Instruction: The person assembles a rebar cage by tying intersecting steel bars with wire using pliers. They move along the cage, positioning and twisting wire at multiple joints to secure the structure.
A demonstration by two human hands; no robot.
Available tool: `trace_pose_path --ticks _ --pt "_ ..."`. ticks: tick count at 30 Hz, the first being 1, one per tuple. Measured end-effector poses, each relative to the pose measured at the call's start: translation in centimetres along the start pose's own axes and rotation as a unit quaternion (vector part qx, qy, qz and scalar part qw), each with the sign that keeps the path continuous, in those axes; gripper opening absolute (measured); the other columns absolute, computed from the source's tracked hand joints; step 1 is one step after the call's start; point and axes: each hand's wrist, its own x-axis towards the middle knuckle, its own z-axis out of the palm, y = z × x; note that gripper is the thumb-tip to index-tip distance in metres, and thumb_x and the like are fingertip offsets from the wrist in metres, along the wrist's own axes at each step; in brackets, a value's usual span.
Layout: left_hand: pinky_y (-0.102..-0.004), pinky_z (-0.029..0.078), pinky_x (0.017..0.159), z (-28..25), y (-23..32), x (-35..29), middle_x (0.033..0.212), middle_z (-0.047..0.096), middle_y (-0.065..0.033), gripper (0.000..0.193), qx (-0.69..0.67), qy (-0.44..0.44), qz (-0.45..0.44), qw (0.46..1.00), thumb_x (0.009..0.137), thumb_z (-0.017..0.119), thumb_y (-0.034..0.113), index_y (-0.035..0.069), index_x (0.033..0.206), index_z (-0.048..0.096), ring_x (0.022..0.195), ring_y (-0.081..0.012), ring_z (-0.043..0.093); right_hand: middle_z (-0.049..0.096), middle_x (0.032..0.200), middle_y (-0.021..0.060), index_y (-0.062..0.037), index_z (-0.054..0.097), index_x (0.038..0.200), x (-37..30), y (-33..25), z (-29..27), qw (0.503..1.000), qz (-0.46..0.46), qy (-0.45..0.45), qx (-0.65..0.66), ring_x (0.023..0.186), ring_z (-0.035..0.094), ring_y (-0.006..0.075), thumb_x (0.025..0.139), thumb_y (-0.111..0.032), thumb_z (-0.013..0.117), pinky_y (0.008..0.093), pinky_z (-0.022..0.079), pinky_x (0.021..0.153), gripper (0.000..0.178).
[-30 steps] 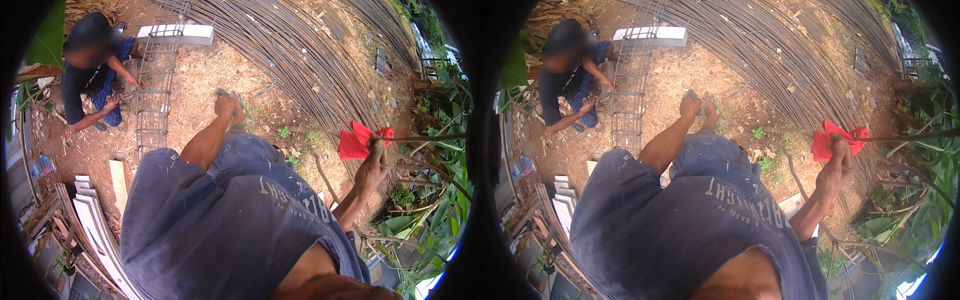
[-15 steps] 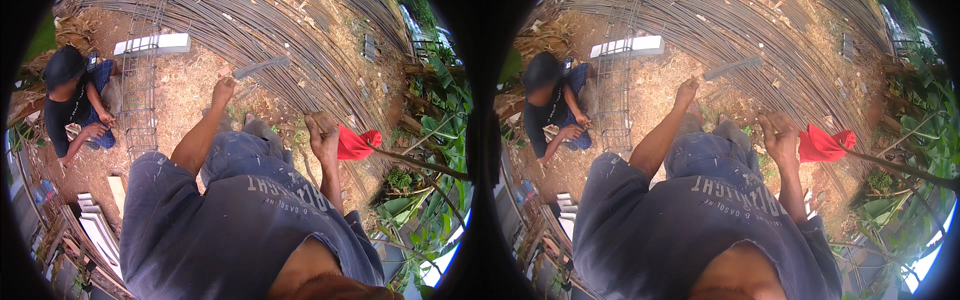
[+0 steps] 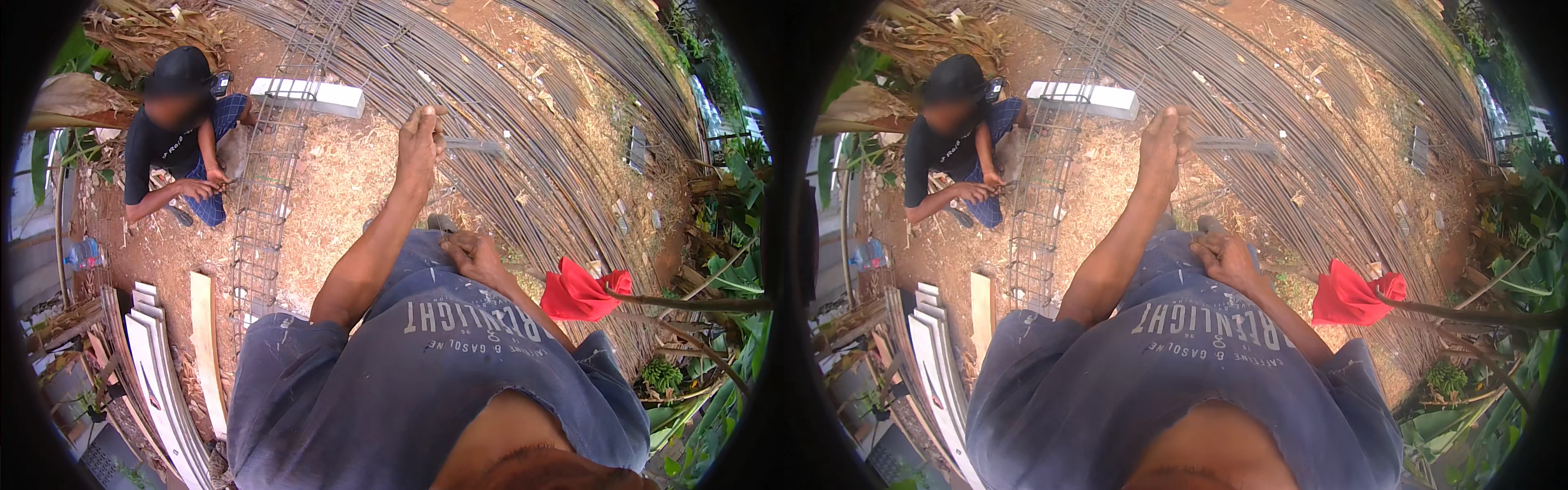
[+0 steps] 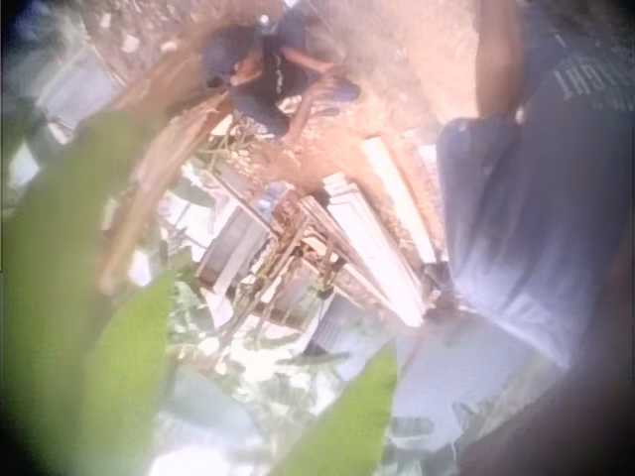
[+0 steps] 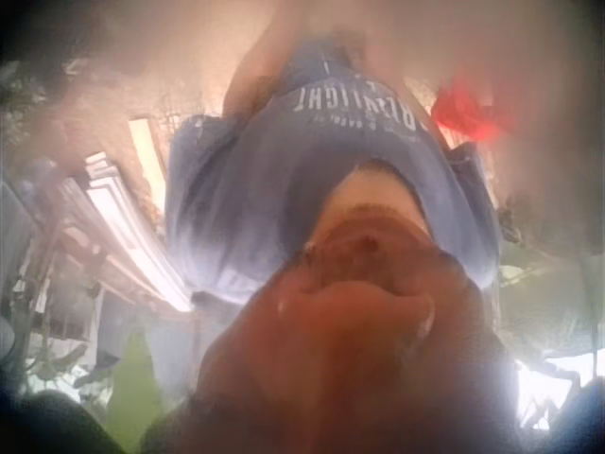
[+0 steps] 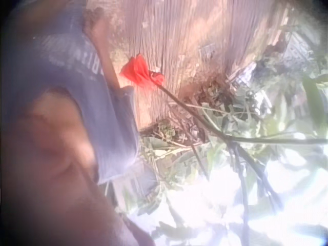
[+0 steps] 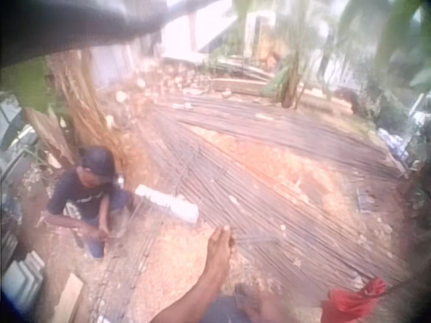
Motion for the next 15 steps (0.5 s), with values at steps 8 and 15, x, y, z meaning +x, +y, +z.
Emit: trace_pose_path --ticks 8,15 --pt "-0.0198 0.025 0.045 5.9 5.7 0.0 0.065 0.032 0.0057 0.035 0.053 0.013 0.245 0.968 0.098 0.042 0.037 0.005 0.090 0.052 0.054 -0.0031 0.030 0.065 0.109 0.0204 0.0006 0.068 0.105 -0.6 4.4 -0.9 0.987 0.109 -0.016 0.113 0.096 0.064 0.0281 0.088 -0.022 0.061 0.0362 0.048 0.087 0.029" --pt "-0.0205 0.023 0.044 3.9 5.9 -2.0 0.063 0.030 0.0055 0.035 0.029 0.031 0.303 0.952 0.099 0.040 0.038 0.008 0.087 0.051 0.051 -0.0036 0.027 0.067 0.107 0.0168 0.0009 0.068 0.105 0.4 5.8 -1.3 0.982 0.126 -0.047 0.133 0.101 0.063 0.0306 0.089 -0.022 0.058 0.0370 0.048 0.087 0.029"
